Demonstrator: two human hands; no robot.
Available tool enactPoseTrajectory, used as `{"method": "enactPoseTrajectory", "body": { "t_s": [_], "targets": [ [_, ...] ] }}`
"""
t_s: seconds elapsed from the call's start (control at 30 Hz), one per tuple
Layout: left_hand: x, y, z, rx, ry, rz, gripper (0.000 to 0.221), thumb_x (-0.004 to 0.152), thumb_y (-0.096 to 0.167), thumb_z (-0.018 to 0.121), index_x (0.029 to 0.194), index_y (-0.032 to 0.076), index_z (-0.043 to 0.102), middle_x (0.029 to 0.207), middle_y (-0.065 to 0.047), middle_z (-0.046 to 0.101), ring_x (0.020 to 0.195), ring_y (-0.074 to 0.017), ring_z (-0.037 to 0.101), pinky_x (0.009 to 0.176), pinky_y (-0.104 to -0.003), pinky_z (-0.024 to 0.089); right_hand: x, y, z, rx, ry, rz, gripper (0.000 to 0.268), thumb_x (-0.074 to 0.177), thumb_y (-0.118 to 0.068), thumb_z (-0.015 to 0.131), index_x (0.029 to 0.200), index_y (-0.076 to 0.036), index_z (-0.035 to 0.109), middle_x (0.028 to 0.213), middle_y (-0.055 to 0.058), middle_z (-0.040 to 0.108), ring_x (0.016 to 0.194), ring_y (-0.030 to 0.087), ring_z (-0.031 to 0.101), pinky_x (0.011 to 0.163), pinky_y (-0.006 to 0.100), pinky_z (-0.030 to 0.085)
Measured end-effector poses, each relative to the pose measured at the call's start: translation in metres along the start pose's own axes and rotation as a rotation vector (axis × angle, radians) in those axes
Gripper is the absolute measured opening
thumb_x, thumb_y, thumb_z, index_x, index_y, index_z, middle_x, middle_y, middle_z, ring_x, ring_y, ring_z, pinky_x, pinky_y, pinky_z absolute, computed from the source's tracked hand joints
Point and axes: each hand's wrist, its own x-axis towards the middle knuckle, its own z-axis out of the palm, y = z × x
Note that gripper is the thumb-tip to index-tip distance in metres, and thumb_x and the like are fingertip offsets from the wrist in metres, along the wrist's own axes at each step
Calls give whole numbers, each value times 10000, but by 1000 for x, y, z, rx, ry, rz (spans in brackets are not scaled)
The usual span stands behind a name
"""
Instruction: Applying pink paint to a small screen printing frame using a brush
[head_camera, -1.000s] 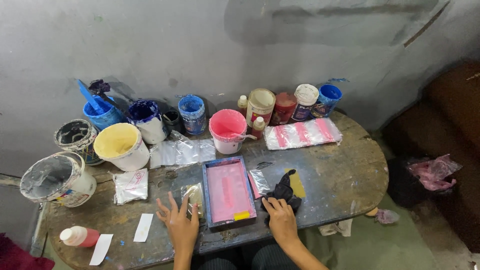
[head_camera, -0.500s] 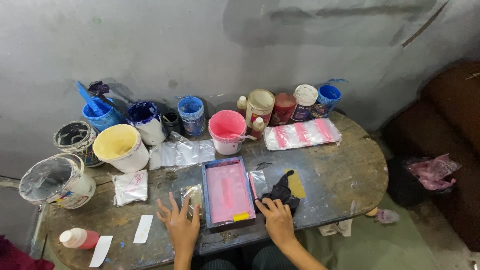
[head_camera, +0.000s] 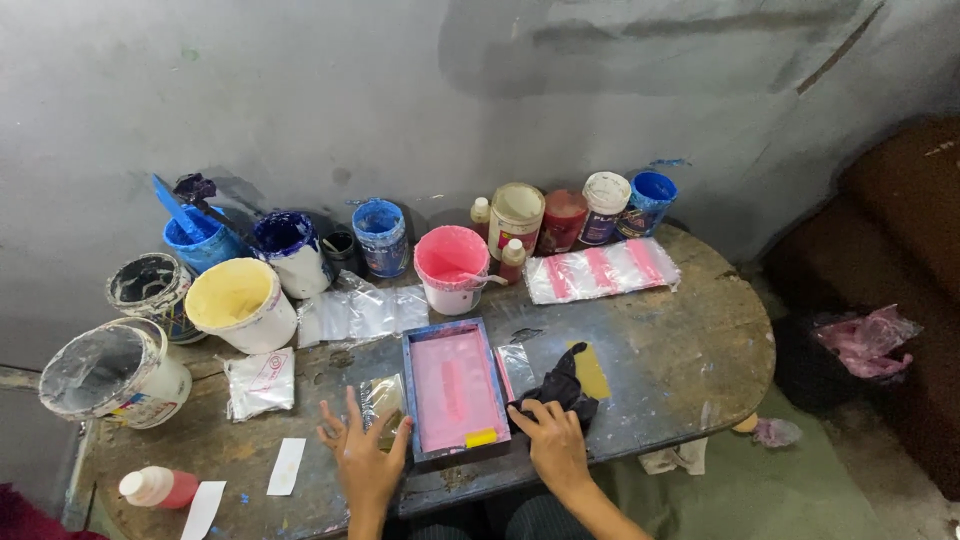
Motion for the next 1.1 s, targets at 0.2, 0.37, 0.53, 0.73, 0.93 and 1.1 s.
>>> {"method": "enactPoseTrajectory", "body": {
  "t_s": [0.2,0.37,0.53,0.73,0.93,1.1],
  "targets": [
    [-4,3,3,16,128,147,145,771,361,827,812,225,794,1600,-147,455,1558,-518,271,1190,-804,155,5,-2,5,-80,-11,38,483,870,45,596,1272,-194,716,1236,44,664,967,289,577,713,435,457],
    [-7,3,6,30,246,205,129,812,318,824,857,202,794,1324,-31,659,1223,-312,491,1196,-645,308,2,15,5,-63,-17,78,567,798,126,588,1282,-148,702,1224,72,645,967,308,561,736,432,495],
    [-9,8,-2,-5,361,248,69,879,175,826,911,122,796,934,10,791,836,-203,629,765,-291,502,1,50,-4,49,41,165,546,707,126,587,1144,-145,772,1151,38,655,918,310,566,810,445,515],
    [-12,3,7,36,161,17,267,880,434,770,829,172,765,745,61,709,792,-193,556,638,-312,473,14,48,-34,-45,44,291,333,837,-96,619,1095,-236,776,1179,-23,638,1039,305,585,818,508,500],
    [-9,5,6,-11,70,-14,408,856,507,751,638,179,643,668,63,648,735,-197,517,694,-333,450,25,28,-25,51,208,99,405,820,-112,587,1189,-200,727,1306,-35,671,1280,237,555,1014,463,438],
    [-10,-5,16,77,-101,-44,465,835,586,743,634,190,605,672,70,624,753,-193,519,644,-369,454,17,32,-11,-16,105,13,551,850,-137,550,1394,-181,625,1480,-82,592,1459,234,418,1114,510,358]
  ]
}}
